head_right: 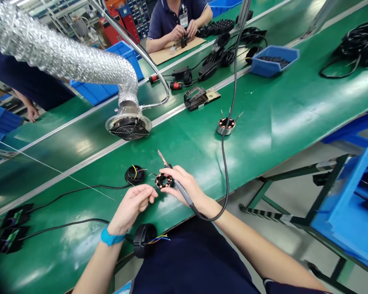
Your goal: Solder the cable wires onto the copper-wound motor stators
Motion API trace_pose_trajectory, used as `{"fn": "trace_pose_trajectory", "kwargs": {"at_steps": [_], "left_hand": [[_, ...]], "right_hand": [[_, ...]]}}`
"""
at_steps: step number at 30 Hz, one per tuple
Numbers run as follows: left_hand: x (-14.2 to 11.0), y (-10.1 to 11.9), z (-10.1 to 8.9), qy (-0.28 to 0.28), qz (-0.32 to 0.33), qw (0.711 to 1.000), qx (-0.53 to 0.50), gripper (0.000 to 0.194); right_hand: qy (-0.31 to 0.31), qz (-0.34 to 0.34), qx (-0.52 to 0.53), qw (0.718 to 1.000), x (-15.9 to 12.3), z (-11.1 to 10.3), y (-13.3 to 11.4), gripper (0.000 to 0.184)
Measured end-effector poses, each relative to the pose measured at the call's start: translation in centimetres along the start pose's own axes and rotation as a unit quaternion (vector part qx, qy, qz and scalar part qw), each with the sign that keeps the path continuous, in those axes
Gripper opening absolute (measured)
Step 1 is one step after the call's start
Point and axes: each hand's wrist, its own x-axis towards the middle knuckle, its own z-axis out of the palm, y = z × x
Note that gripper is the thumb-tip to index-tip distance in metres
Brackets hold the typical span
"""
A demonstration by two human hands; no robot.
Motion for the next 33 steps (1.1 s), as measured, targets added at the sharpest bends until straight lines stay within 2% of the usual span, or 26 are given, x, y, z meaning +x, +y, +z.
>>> {"fn": "trace_pose_trajectory", "kwargs": {"at_steps": [3, 5, 9, 11, 13, 15, 17, 19, 22, 25, 27, 30, 33], "left_hand": [[1.4, 0.2, 0.3, -0.011, -0.025, 0.996, -0.087, 0.044], [1.7, 0.4, 0.3, 0.004, -0.034, 0.996, -0.087, 0.047], [1.1, 0.1, -0.2, 0.073, -0.007, 0.997, 0.039, 0.057], [1.1, -0.4, -0.3, 0.118, 0.035, 0.984, 0.130, 0.061], [1.6, -1.0, 0.0, 0.147, 0.072, 0.964, 0.209, 0.074], [2.5, -1.5, 0.7, 0.148, 0.095, 0.949, 0.263, 0.082], [3.5, -1.7, 1.4, 0.132, 0.123, 0.940, 0.288, 0.070], [4.3, -1.6, 1.7, 0.133, 0.150, 0.931, 0.306, 0.052], [5.2, -0.8, 1.3, 0.175, 0.168, 0.909, 0.338, 0.039], [6.2, 0.4, -0.1, 0.217, 0.168, 0.891, 0.361, 0.034], [6.7, 1.0, -1.3, 0.231, 0.166, 0.882, 0.375, 0.034], [6.3, 1.5, -2.4, 0.241, 0.160, 0.870, 0.400, 0.043], [4.1, 1.2, -2.2, 0.297, 0.191, 0.839, 0.413, 0.058]], "right_hand": [[0.010, -0.006, 0.006, 1.000, 0.3, 0.2, -0.1, 0.052], [0.005, -0.016, 0.007, 1.000, 0.5, 0.1, -0.5, 0.054], [-0.005, -0.045, -0.032, 0.998, 1.0, -1.9, -2.1, 0.065], [0.041, -0.065, -0.094, 0.993, 1.4, -3.9, -2.9, 0.062], [0.104, -0.086, -0.191, 0.972, 1.9, -6.5, -3.1, 0.047], [0.159, -0.087, -0.296, 0.938, 2.6, -9.4, -2.2, 0.035], [0.189, -0.062, -0.376, 0.905, 3.5, -12.2, -0.3, 0.032], [0.182, -0.040, -0.425, 0.886, 4.4, -14.5, 2.2, 0.034], [0.136, -0.016, -0.461, 0.877, 5.5, -16.4, 5.5, 0.040], [0.106, 0.040, -0.463, 0.879, 6.1, -16.8, 7.0, 0.039], [0.101, 0.052, -0.455, 0.883, 6.4, -16.7, 7.4, 0.034], [0.126, 0.032, -0.433, 0.892, 6.2, -16.0, 7.8, 0.025], [0.157, -0.003, -0.394, 0.906, 5.3, -14.3, 7.5, 0.021]]}}
